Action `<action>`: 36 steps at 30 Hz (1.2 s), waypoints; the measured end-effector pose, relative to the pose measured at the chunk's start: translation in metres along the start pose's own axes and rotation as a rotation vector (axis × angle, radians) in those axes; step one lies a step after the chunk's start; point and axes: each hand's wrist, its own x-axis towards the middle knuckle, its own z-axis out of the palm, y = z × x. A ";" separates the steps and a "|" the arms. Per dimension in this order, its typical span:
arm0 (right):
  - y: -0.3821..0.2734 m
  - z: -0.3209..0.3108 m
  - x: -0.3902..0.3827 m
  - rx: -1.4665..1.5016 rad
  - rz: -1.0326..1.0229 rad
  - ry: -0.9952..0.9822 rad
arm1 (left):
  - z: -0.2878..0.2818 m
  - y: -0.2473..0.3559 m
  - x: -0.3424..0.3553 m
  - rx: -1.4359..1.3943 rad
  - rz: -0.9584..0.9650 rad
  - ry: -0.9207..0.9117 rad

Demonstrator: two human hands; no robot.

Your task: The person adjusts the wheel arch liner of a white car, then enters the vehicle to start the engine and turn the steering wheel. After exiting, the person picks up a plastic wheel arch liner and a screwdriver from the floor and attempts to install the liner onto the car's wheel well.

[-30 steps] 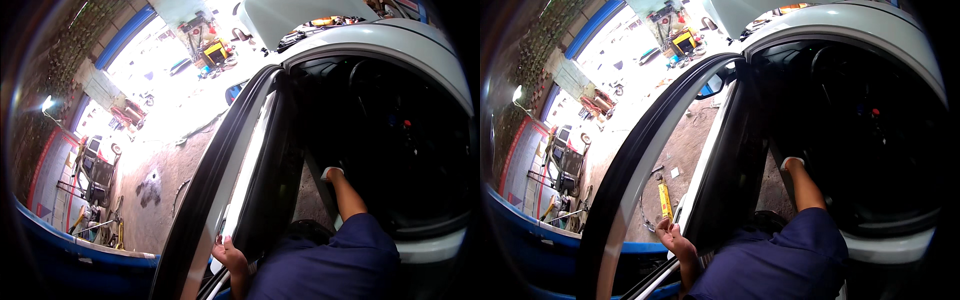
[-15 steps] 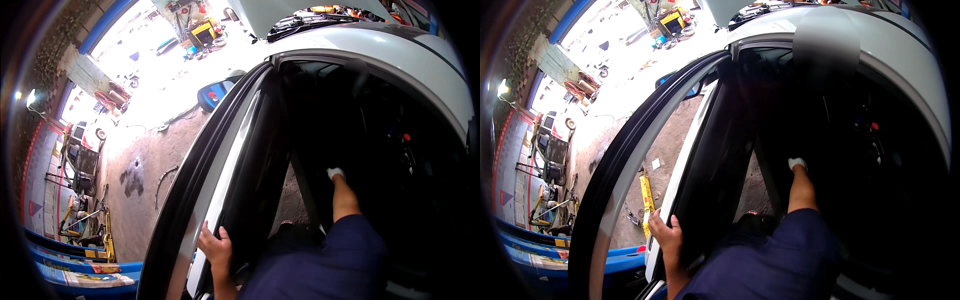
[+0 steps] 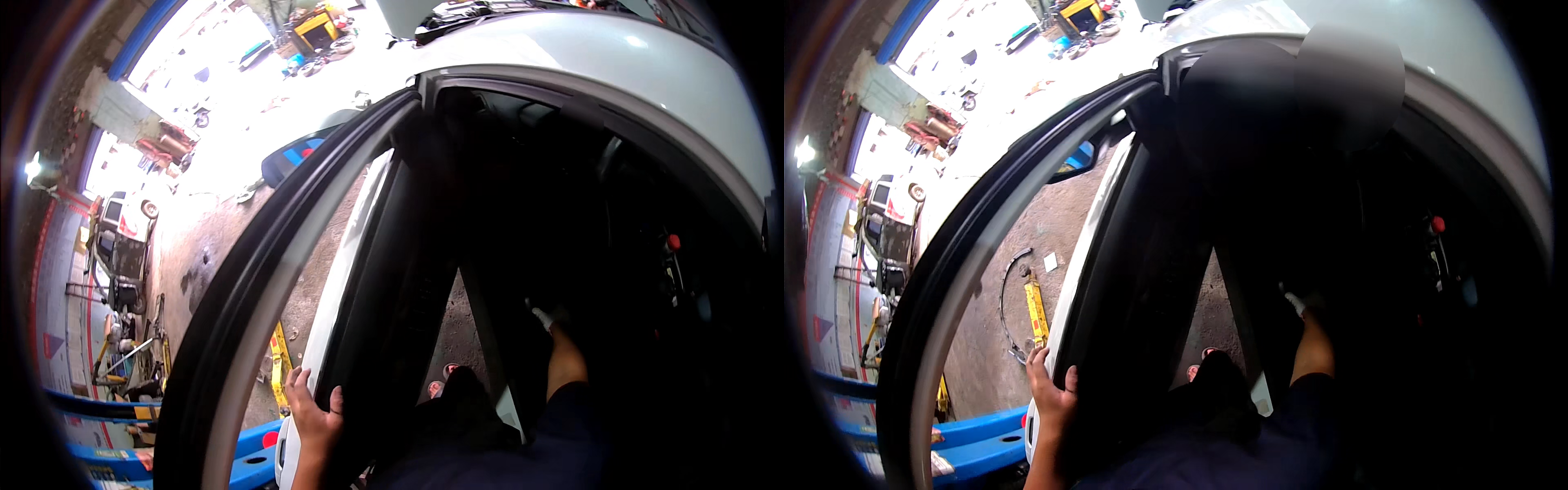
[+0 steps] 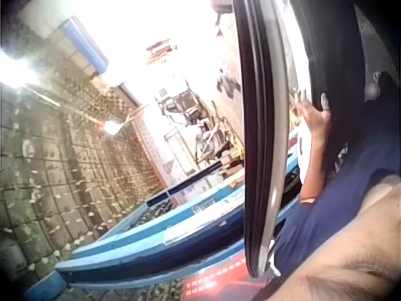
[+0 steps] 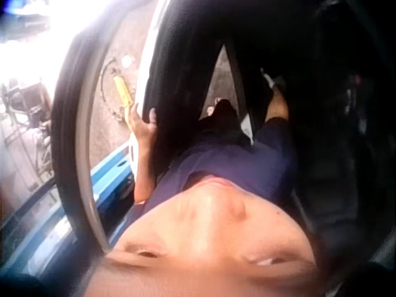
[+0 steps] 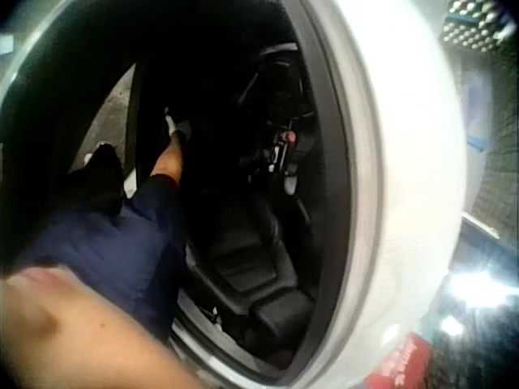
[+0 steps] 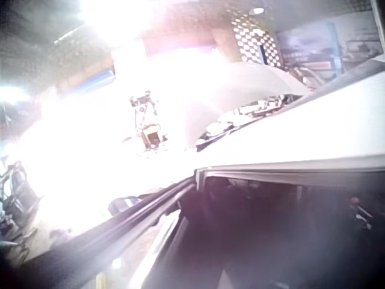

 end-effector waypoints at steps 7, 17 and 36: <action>-0.028 -0.021 -0.032 -0.162 0.055 -0.001 | 0.006 -0.003 0.002 0.014 -0.035 0.013; -0.025 -0.020 -0.018 -0.128 0.080 0.075 | 0.008 -0.020 -0.004 -0.037 -0.088 0.055; -0.021 -0.028 0.010 -0.532 -0.203 -0.075 | 0.020 -0.019 0.008 0.210 -0.290 0.142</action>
